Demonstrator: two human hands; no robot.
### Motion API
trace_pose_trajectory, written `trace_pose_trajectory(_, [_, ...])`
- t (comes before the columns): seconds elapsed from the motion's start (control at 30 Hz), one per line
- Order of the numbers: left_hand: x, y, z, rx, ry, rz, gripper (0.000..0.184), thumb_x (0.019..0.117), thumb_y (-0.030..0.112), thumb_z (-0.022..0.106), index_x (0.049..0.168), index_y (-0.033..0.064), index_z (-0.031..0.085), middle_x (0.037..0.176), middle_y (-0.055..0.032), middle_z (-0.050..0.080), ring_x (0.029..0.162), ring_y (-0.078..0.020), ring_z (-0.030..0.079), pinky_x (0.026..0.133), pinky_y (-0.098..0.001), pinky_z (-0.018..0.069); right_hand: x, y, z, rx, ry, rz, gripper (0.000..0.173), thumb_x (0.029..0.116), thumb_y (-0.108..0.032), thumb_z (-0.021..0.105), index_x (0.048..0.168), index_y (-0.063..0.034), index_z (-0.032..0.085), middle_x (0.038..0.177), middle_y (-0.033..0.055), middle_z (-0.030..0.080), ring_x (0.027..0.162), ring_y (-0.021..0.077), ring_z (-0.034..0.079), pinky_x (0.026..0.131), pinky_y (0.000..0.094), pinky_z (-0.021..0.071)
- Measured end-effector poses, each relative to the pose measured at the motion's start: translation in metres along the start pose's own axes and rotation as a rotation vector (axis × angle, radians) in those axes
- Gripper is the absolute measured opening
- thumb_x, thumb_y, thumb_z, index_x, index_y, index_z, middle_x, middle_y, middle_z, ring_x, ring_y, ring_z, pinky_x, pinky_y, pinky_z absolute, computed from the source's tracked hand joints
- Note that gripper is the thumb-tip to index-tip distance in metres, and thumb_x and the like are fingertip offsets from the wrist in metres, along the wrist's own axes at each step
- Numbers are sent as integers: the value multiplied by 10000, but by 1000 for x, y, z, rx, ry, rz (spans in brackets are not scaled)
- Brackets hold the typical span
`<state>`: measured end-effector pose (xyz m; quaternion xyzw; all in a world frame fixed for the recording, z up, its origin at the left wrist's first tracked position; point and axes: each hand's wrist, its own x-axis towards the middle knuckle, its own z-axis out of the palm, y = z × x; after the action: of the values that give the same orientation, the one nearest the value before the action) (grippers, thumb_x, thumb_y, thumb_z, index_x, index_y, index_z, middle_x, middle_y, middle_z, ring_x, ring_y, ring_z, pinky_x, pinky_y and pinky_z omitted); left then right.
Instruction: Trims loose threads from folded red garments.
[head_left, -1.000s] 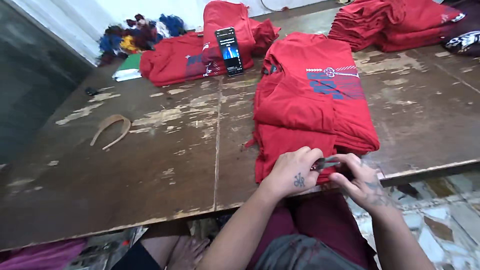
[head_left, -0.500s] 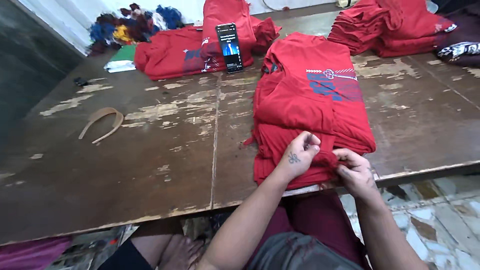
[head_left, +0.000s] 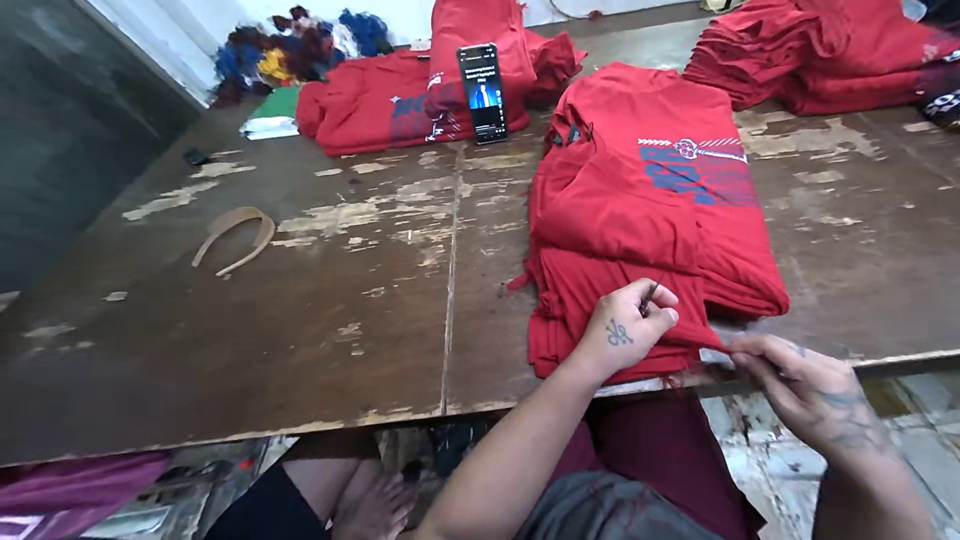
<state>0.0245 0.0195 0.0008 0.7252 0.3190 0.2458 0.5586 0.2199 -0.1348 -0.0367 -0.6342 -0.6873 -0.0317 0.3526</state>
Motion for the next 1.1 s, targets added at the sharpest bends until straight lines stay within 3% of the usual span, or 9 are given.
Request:
trace_pose_trajectory(0.13, [-3,0,3,-6,41,1,192,978,104,598,1102,-1,700,760,-13,624,648,-51,535,642,-248,470,-4,4,-2,32,-16,2,279,988,-239,533,981,-34,723,872,72,695,781,80,660,733,226,552])
trace_pose_trajectory(0.27, [-6,1,3,-54,89,3,200,968,92,606,1113,-13,696,758,-20,630,636,-50,537,622,-246,470,8,-10,12,50,4,70,521,1022,-470,543,1285,-27,623,946,111,680,785,98,648,709,252,564])
trace_pose_trajectory(0.4, [-9,2,4,11,79,3,233,948,108,626,1143,-3,691,777,-31,649,647,-75,567,619,-267,486,14,-12,46,-45,142,2,327,975,-256,579,1097,8,727,980,174,747,883,214,737,803,326,593])
trace_pose_trajectory(0.53, [-11,-2,5,129,91,40,255,955,121,619,1166,2,699,807,-61,683,677,-133,624,636,-334,527,-3,1,31,-22,58,27,279,981,-218,584,1073,-21,760,983,100,770,896,105,734,861,242,576])
trace_pose_trajectory(0.63, [-12,-4,8,190,100,79,257,948,133,627,1154,3,708,804,-70,688,689,-167,641,636,-373,528,-15,10,8,14,-14,57,254,962,-197,569,934,-5,733,858,94,730,790,70,685,778,208,554])
trace_pose_trajectory(0.77, [-12,-6,10,199,122,112,246,932,117,641,1136,1,717,809,-72,699,692,-168,654,623,-376,531,-21,8,-12,69,-66,89,243,982,-203,584,924,-5,712,832,92,686,818,23,640,806,148,515])
trace_pose_trajectory(0.87, [-13,-5,9,195,135,114,242,932,114,640,1129,-5,715,810,-78,700,693,-171,654,621,-371,533,-8,0,-9,97,-118,148,368,999,-329,589,1063,18,691,891,111,694,811,42,651,768,189,549])
trace_pose_trajectory(0.97, [-13,-7,10,187,155,128,256,935,125,635,1140,-8,712,810,-77,699,690,-163,651,626,-364,534,8,-8,12,67,-128,155,550,987,-516,573,1251,-41,660,1023,101,710,885,77,673,794,262,571])
trace_pose_trajectory(1.1, [-14,-8,7,217,103,153,294,928,127,648,1181,-15,695,863,-82,707,734,-158,663,667,-351,553,14,-6,35,-19,11,24,267,945,-262,588,983,-33,720,905,109,720,805,162,710,724,305,591])
